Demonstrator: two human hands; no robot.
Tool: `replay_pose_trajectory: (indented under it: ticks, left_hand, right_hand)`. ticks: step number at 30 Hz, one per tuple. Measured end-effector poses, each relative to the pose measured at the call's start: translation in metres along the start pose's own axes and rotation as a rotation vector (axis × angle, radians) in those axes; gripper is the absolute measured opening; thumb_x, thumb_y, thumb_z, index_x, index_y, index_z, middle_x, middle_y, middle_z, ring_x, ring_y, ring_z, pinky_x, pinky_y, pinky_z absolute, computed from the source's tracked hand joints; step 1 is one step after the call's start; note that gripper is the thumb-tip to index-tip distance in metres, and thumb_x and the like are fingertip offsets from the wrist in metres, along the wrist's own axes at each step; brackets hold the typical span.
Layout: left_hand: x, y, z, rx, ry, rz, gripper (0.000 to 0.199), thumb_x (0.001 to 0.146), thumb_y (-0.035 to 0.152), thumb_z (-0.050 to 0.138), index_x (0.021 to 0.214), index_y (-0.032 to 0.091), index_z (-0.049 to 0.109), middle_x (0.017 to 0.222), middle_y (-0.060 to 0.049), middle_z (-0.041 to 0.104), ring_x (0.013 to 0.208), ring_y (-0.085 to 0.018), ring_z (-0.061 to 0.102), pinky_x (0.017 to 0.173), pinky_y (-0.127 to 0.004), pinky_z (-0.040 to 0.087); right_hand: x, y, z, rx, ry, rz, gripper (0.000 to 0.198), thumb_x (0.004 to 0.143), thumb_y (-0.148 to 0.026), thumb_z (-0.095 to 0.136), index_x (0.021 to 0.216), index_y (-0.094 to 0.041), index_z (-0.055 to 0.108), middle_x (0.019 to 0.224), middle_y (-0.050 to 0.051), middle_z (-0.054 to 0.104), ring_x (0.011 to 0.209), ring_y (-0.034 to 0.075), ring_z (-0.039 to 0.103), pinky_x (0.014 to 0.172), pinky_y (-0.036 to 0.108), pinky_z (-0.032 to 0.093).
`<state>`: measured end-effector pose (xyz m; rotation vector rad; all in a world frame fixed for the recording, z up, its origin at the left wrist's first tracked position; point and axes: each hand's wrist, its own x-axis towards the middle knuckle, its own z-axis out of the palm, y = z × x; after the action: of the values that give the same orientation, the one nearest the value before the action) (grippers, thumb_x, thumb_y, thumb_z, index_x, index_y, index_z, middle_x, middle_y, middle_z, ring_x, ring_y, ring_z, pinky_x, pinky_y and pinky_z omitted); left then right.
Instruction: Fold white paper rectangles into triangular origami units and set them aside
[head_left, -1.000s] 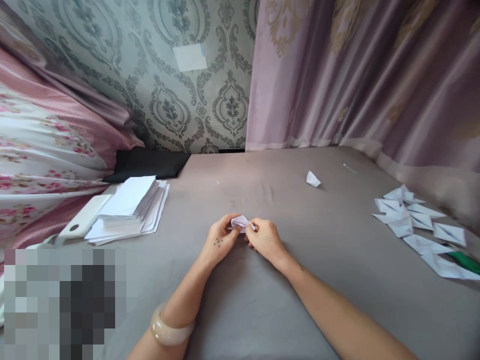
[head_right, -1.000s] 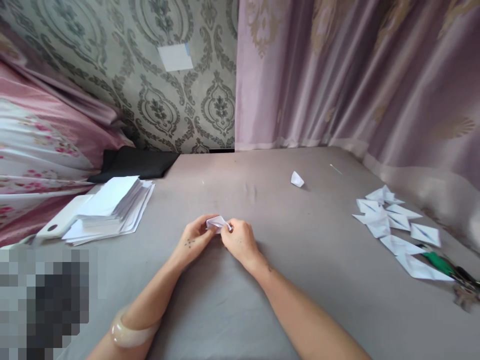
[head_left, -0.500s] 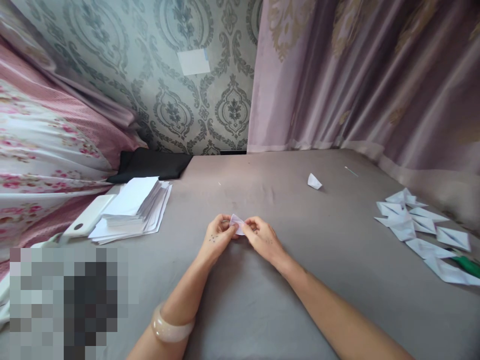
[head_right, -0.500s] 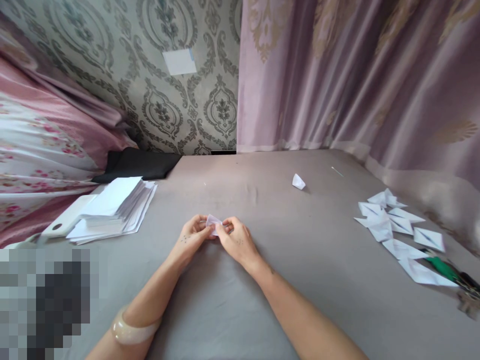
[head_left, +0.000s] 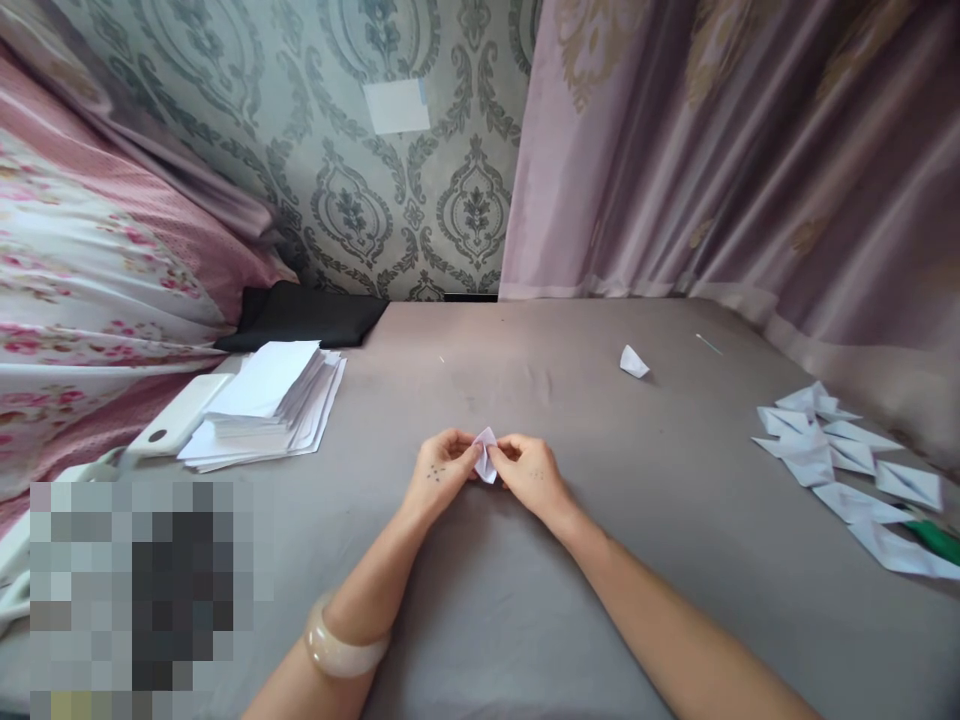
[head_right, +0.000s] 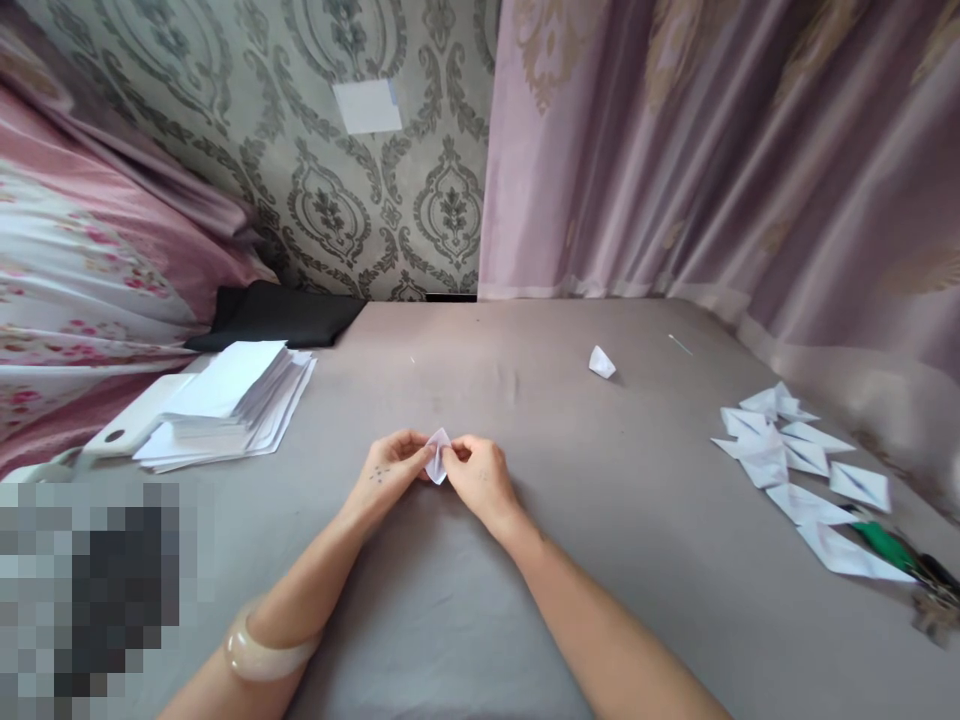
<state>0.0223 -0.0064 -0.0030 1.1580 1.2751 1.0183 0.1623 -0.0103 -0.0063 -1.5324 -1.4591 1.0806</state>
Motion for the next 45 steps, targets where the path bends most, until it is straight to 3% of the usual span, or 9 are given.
replay_pose_trajectory:
  ticks: [8, 14, 19, 21, 25, 27, 34, 40, 45]
  left_hand:
    - [-0.005, -0.003, 0.003, 0.449, 0.122, 0.244, 0.021, 0.083, 0.034, 0.053, 0.079, 0.016, 0.064, 0.068, -0.002, 0.066, 0.062, -0.013, 0.06, 0.058, -0.022, 0.043]
    - [-0.008, 0.002, 0.006, 0.443, 0.109, 0.108, 0.029, 0.085, 0.039, 0.049, 0.074, 0.016, 0.063, 0.063, -0.003, 0.066, 0.058, -0.014, 0.061, 0.055, -0.023, 0.042]
    - [-0.011, 0.006, 0.008, 0.716, 0.2, 0.287, 0.023, 0.083, 0.032, 0.051, 0.069, 0.017, 0.06, 0.059, -0.001, 0.061, 0.056, -0.013, 0.056, 0.056, -0.024, 0.038]
    - [-0.01, 0.006, 0.008, 0.62, 0.176, 0.251, 0.022, 0.082, 0.032, 0.052, 0.07, 0.016, 0.061, 0.059, -0.002, 0.062, 0.055, -0.013, 0.056, 0.054, -0.023, 0.04]
    - [-0.005, 0.002, 0.006, 0.19, 0.02, -0.003, 0.022, 0.078, 0.034, 0.057, 0.079, 0.014, 0.064, 0.061, -0.003, 0.065, 0.049, -0.013, 0.058, 0.046, -0.021, 0.045]
    - [-0.003, 0.001, 0.005, 0.113, -0.003, -0.024, 0.021, 0.076, 0.034, 0.06, 0.078, 0.013, 0.063, 0.062, -0.003, 0.065, 0.047, -0.012, 0.058, 0.044, -0.021, 0.045]
    - [-0.003, -0.001, 0.004, 0.14, 0.036, 0.044, 0.02, 0.077, 0.034, 0.06, 0.074, 0.014, 0.061, 0.058, -0.001, 0.062, 0.047, -0.011, 0.057, 0.047, -0.021, 0.046]
    - [-0.003, -0.004, 0.002, 0.178, 0.031, 0.109, 0.03, 0.081, 0.04, 0.056, 0.092, 0.014, 0.066, 0.063, -0.002, 0.066, 0.052, -0.013, 0.059, 0.05, -0.021, 0.046]
    - [-0.004, -0.002, 0.0, 0.297, 0.07, 0.163, 0.03, 0.08, 0.043, 0.056, 0.076, 0.014, 0.066, 0.057, -0.001, 0.064, 0.051, -0.013, 0.057, 0.049, -0.02, 0.042]
  right_hand:
    - [-0.005, -0.005, 0.004, -0.255, 0.106, -0.16, 0.02, 0.083, -0.028, 0.053, 0.071, -0.017, 0.065, 0.073, 0.007, 0.071, 0.068, 0.017, 0.065, 0.064, 0.026, 0.044]
    - [-0.003, -0.001, 0.006, -0.169, 0.142, -0.183, 0.018, 0.083, -0.03, 0.054, 0.075, -0.019, 0.066, 0.075, 0.004, 0.071, 0.068, 0.016, 0.065, 0.065, 0.024, 0.045]
    - [-0.003, -0.001, 0.008, -0.174, 0.166, -0.198, 0.021, 0.084, -0.032, 0.053, 0.072, -0.019, 0.064, 0.073, 0.005, 0.07, 0.066, 0.015, 0.064, 0.064, 0.024, 0.045]
    - [-0.002, -0.001, 0.007, -0.16, 0.153, -0.188, 0.02, 0.083, -0.032, 0.053, 0.072, -0.019, 0.065, 0.073, 0.005, 0.07, 0.066, 0.015, 0.064, 0.063, 0.025, 0.046]
    - [0.0, -0.003, 0.004, -0.116, 0.167, -0.152, 0.019, 0.081, -0.033, 0.055, 0.073, -0.019, 0.065, 0.072, 0.004, 0.07, 0.065, 0.016, 0.063, 0.062, 0.025, 0.046]
    - [0.0, -0.003, 0.003, -0.1, 0.179, -0.145, 0.019, 0.08, -0.033, 0.055, 0.072, -0.018, 0.065, 0.071, 0.004, 0.07, 0.064, 0.016, 0.063, 0.061, 0.025, 0.046]
    - [0.001, -0.005, 0.004, -0.061, 0.171, -0.131, 0.019, 0.08, -0.032, 0.054, 0.073, -0.018, 0.064, 0.07, 0.005, 0.07, 0.063, 0.016, 0.064, 0.061, 0.025, 0.046]
    - [0.001, -0.004, 0.006, -0.014, 0.155, -0.116, 0.018, 0.078, -0.032, 0.055, 0.075, -0.016, 0.065, 0.07, 0.006, 0.071, 0.061, 0.016, 0.064, 0.062, 0.026, 0.049]
    - [0.0, -0.004, 0.007, -0.02, 0.159, -0.127, 0.016, 0.077, -0.03, 0.057, 0.072, -0.017, 0.065, 0.068, 0.005, 0.07, 0.061, 0.016, 0.064, 0.062, 0.026, 0.048]
